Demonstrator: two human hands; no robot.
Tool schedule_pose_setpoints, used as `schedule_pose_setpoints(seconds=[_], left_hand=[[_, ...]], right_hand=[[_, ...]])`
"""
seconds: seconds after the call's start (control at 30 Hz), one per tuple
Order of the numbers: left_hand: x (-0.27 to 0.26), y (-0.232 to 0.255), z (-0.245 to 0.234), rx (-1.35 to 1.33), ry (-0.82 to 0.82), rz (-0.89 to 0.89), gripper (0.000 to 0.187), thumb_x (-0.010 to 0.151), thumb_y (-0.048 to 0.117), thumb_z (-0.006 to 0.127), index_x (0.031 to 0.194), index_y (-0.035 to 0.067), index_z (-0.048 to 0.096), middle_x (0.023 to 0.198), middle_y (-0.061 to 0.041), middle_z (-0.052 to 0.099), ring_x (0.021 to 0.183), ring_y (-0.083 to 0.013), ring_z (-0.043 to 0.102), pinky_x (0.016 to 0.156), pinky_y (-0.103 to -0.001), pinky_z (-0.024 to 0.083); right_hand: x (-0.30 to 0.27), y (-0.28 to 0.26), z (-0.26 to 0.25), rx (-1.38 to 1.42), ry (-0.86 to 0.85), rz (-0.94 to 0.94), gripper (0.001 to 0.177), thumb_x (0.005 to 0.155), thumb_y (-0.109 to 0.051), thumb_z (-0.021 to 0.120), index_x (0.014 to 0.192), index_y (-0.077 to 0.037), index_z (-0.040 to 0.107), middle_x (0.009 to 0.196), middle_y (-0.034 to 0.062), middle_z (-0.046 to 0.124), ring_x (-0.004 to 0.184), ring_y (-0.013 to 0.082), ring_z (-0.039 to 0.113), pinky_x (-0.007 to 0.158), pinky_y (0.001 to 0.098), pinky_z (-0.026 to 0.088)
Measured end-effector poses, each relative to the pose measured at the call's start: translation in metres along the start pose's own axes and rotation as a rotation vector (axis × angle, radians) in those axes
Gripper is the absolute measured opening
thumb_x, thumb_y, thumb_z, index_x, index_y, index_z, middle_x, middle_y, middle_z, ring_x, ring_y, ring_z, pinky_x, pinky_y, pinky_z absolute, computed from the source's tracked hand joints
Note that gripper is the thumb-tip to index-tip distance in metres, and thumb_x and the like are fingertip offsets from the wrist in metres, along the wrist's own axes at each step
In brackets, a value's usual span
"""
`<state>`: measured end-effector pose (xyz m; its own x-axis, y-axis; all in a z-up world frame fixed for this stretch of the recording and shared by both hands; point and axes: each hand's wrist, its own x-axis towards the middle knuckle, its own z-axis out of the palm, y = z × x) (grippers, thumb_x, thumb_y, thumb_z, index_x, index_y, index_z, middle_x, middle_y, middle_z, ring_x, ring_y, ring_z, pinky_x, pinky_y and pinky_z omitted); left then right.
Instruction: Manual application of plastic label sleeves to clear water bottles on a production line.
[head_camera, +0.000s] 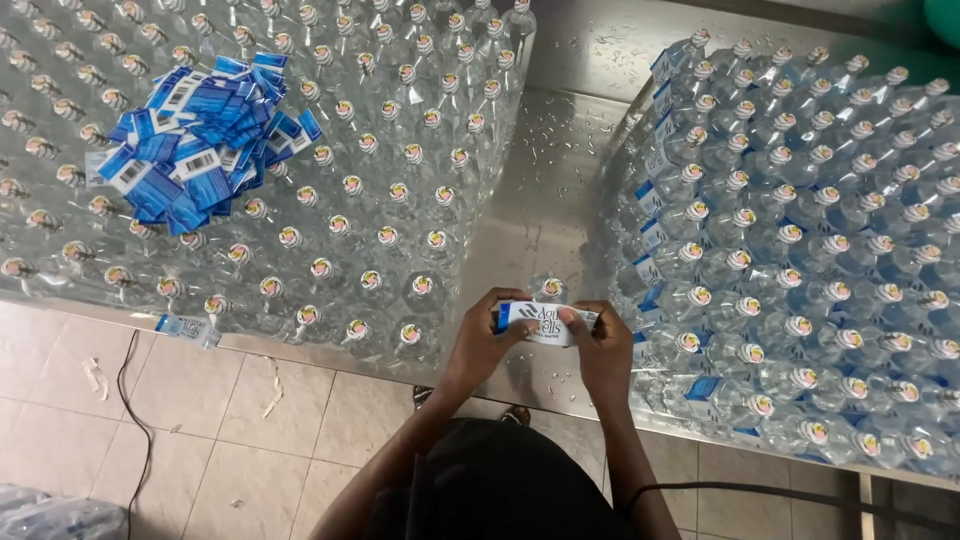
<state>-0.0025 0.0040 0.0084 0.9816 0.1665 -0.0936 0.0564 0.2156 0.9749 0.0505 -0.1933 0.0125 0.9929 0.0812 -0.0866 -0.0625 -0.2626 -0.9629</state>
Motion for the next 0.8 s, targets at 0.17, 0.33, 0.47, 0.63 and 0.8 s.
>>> schedule_pose_setpoints(seconds=[0.17,0.33,0.47,0.63,0.8], left_hand=[[0.005,-0.014,-0.011,0.002,0.054,-0.072,0.049,0.083,0.022,0.098,0.123,0.001,0.079,0.101,-0.02,0.081,0.09,-0.0241,0.08,0.08,-0.035,0.067],[-0.002,0.007,-0.009,0.139,0.133,-0.131,0.052,0.073,0.034,0.105,0.108,0.003,0.082,0.094,-0.02,0.079,0.087,-0.0244,0.077,0.076,-0.038,0.062],[-0.005,0.012,-0.006,0.139,0.129,-0.103,0.037,0.08,0.029,0.101,0.102,0.006,0.082,0.09,-0.013,0.081,0.088,-0.0151,0.071,0.08,-0.034,0.06],[-0.008,-0.005,-0.018,0.086,0.082,-0.039,0.05,0.088,0.038,0.096,0.123,0.008,0.077,0.109,-0.017,0.083,0.102,-0.0222,0.077,0.093,-0.039,0.06],[-0.016,0.009,-0.021,-0.034,-0.224,0.062,0.061,0.101,0.034,0.081,0.151,0.004,0.061,0.152,-0.025,0.062,0.141,-0.0501,0.058,0.109,-0.055,0.056]], right_hand=[[-0.012,-0.018,0.005,0.082,-0.051,0.047,0.047,0.086,-0.017,0.095,0.127,-0.003,0.075,0.103,0.0169,0.076,0.091,0.0184,0.066,0.085,0.038,0.06],[-0.023,-0.028,0.015,0.075,-0.017,0.036,0.056,0.078,-0.01,0.1,0.129,-0.004,0.078,0.093,0.0184,0.076,0.079,0.0178,0.068,0.078,0.0375,0.061],[-0.028,0.002,0.024,0.092,0.002,0.028,0.044,0.085,-0.009,0.095,0.127,-0.005,0.081,0.093,0.0172,0.078,0.08,0.0154,0.068,0.08,0.0356,0.063],[-0.03,-0.01,0.02,0.042,-0.002,0.006,0.035,0.094,-0.01,0.088,0.128,-0.009,0.083,0.1,0.0155,0.083,0.082,0.0107,0.064,0.08,0.0344,0.063],[-0.029,-0.015,0.013,-0.124,-0.109,-0.085,0.029,0.104,-0.014,0.075,0.132,-0.015,0.081,0.118,0.0182,0.084,0.12,0.0353,0.076,0.104,0.0506,0.059]])
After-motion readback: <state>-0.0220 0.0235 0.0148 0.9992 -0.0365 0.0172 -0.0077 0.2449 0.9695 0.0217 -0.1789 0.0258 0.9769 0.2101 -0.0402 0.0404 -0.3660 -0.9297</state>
